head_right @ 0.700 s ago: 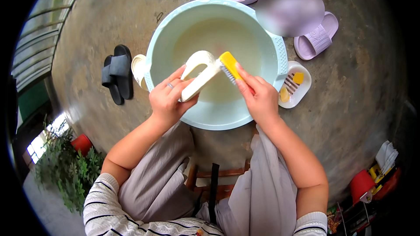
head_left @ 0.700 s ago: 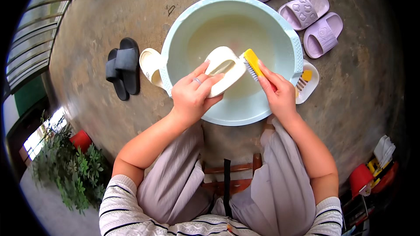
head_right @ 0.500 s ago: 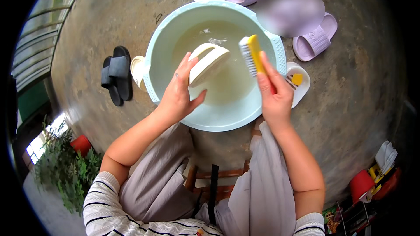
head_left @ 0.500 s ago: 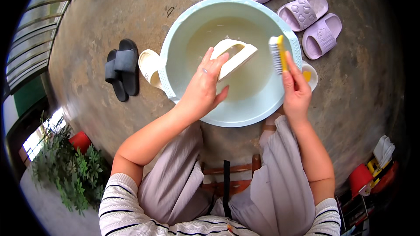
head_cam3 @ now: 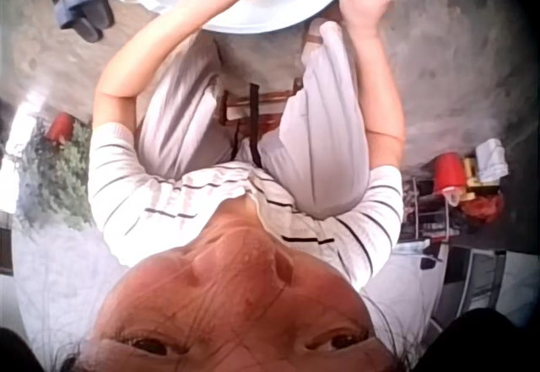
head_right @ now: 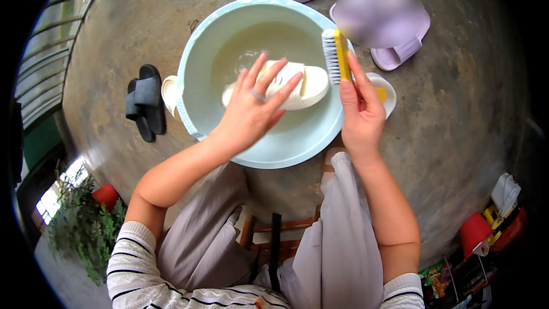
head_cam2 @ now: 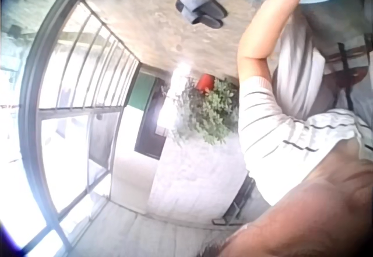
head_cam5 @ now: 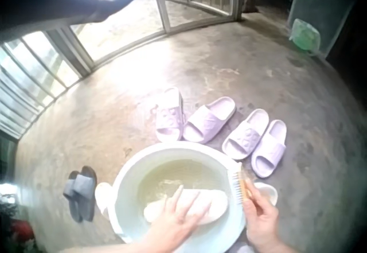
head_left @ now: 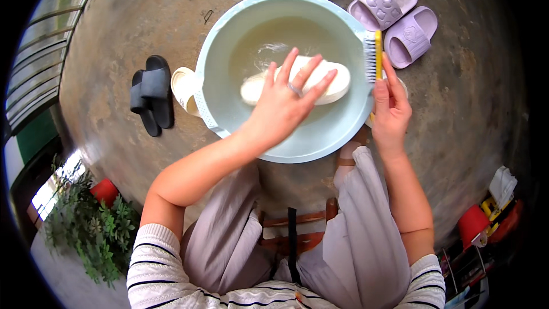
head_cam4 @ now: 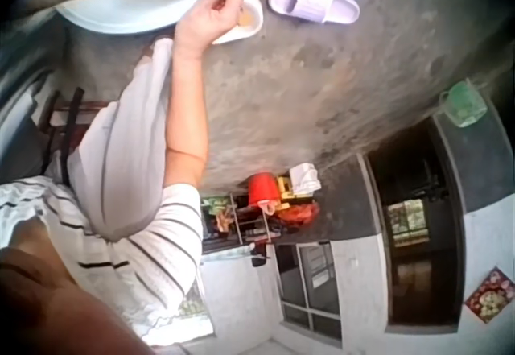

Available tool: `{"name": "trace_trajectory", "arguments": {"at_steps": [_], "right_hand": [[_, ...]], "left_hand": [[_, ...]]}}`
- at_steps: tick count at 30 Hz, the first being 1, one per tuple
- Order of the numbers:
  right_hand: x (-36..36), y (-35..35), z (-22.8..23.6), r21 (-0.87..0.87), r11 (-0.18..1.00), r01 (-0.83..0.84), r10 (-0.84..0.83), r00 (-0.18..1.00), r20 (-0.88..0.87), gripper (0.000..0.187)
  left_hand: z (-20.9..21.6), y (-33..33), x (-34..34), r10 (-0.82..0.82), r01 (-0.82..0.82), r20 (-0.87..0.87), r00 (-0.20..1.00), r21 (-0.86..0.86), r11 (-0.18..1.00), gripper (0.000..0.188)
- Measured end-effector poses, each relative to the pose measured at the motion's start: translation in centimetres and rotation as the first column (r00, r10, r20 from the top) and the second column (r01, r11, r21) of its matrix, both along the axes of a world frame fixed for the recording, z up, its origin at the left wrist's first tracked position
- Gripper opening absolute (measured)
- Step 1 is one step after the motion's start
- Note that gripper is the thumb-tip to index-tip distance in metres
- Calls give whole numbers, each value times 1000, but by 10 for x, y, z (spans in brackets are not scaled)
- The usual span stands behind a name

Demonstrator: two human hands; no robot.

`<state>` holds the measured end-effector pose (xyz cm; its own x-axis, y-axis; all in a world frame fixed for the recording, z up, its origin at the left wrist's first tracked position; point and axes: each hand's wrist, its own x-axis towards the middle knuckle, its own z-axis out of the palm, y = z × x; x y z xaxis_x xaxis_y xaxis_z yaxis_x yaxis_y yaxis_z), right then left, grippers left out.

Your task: The person scrubs a white slipper and a black slipper with a yellow brush in a basin of water. They clean the soles and uppers of the slippers, rinsing them in the water between scrubbing sessions.

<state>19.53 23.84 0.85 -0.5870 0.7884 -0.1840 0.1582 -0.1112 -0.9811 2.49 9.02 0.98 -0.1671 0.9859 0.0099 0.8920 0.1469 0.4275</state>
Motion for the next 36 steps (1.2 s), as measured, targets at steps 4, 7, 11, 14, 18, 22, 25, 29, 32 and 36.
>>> {"name": "trace_trajectory", "arguments": {"at_steps": [4,7,11,14,18,22,25,29,32,36], "right_hand": [[-10,-5,1,112,980,-167,142,969,200,51],[-11,-7,-6,154,959,-238,188,941,280,54],[-12,-8,-7,92,979,-181,159,965,208,53],[-12,-7,-6,51,985,-163,149,967,205,53],[-11,-8,-5,14,986,-165,158,966,202,53],[-8,-7,-1,16,987,-157,151,969,194,53],[-6,-4,6,-27,993,-116,119,984,134,54],[-10,-3,14,-77,995,-64,64,998,1,55],[-7,-2,15,-80,994,-80,79,997,-15,56],[-8,-2,18,-85,993,-82,82,997,-4,56]], "left_hand": [[-54,-9,-14,53,-92,-107,993,-398,913,104],[-69,-18,-4,-16,-29,-84,996,-506,862,117],[-84,-31,10,-68,-61,-254,965,-468,882,120],[-102,-18,-3,87,-147,-128,988,-600,786,117],[-123,-17,0,76,-244,-369,926,-435,867,115],[-94,-9,-9,124,-166,-113,986,-548,820,120],[-75,-17,-12,182,-174,-36,983,-513,840,120],[-52,-39,-9,181,-216,-142,973,-293,931,113],[-60,-53,-15,195,-224,-297,935,-67,972,99],[-62,-51,-20,206,-149,-391,897,170,974,79]]}}
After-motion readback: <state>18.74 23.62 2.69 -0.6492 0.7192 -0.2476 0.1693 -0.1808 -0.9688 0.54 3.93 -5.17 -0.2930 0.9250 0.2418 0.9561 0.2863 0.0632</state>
